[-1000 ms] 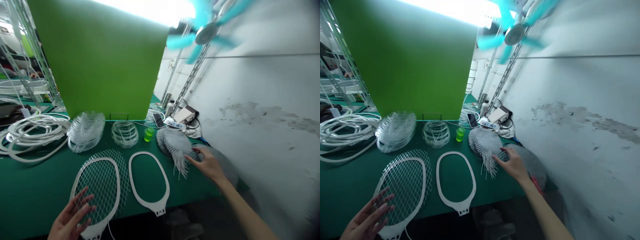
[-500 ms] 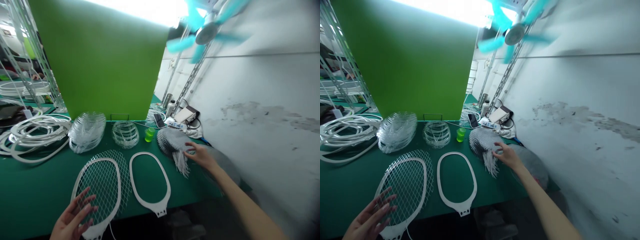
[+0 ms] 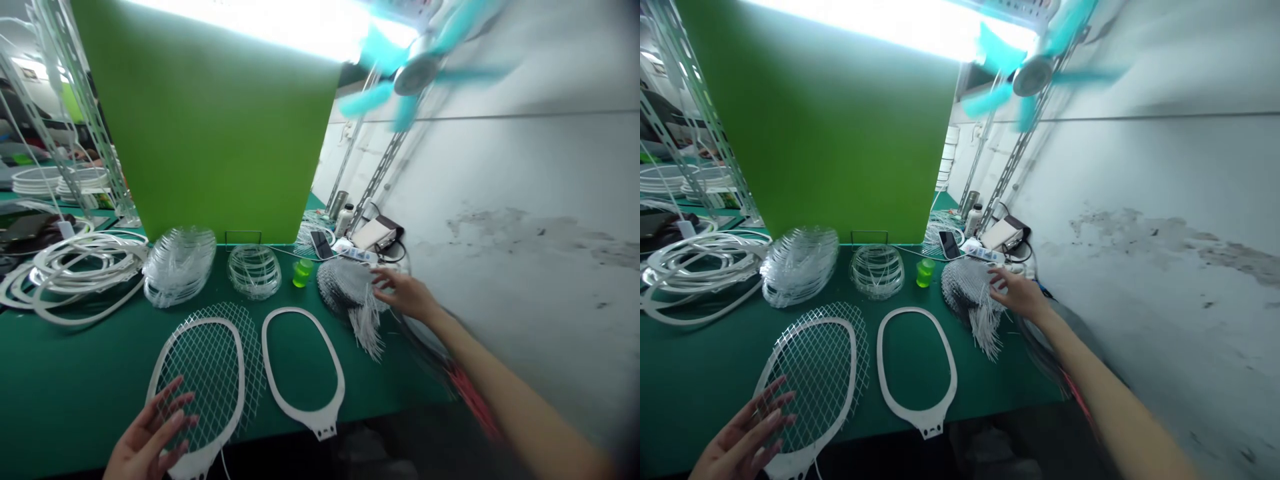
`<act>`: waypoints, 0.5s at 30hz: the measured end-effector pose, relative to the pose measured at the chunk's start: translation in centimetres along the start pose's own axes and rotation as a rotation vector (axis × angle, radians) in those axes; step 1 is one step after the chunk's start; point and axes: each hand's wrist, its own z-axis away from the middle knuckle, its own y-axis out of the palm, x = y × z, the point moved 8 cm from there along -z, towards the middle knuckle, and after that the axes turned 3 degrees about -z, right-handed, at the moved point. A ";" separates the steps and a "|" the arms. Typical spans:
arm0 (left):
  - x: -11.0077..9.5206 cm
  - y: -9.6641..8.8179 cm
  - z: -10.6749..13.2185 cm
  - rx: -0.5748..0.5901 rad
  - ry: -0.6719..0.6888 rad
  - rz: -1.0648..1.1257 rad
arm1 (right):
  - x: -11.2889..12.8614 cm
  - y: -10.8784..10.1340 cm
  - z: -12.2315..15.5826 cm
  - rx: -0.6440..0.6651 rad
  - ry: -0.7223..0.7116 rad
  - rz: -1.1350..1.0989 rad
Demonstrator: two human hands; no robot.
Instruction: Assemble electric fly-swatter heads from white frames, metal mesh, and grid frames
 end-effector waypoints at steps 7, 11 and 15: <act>-0.3 0.4 0.4 0.026 -0.008 -0.003 | -1.9 2.3 0.4 -0.008 0.270 -0.106; 0.1 0.7 0.1 0.028 0.005 -0.008 | -1.8 4.2 -1.8 -0.040 0.362 -0.032; 1.2 -0.1 -0.9 0.003 -0.018 0.010 | -3.1 6.8 -3.6 0.047 0.492 -0.015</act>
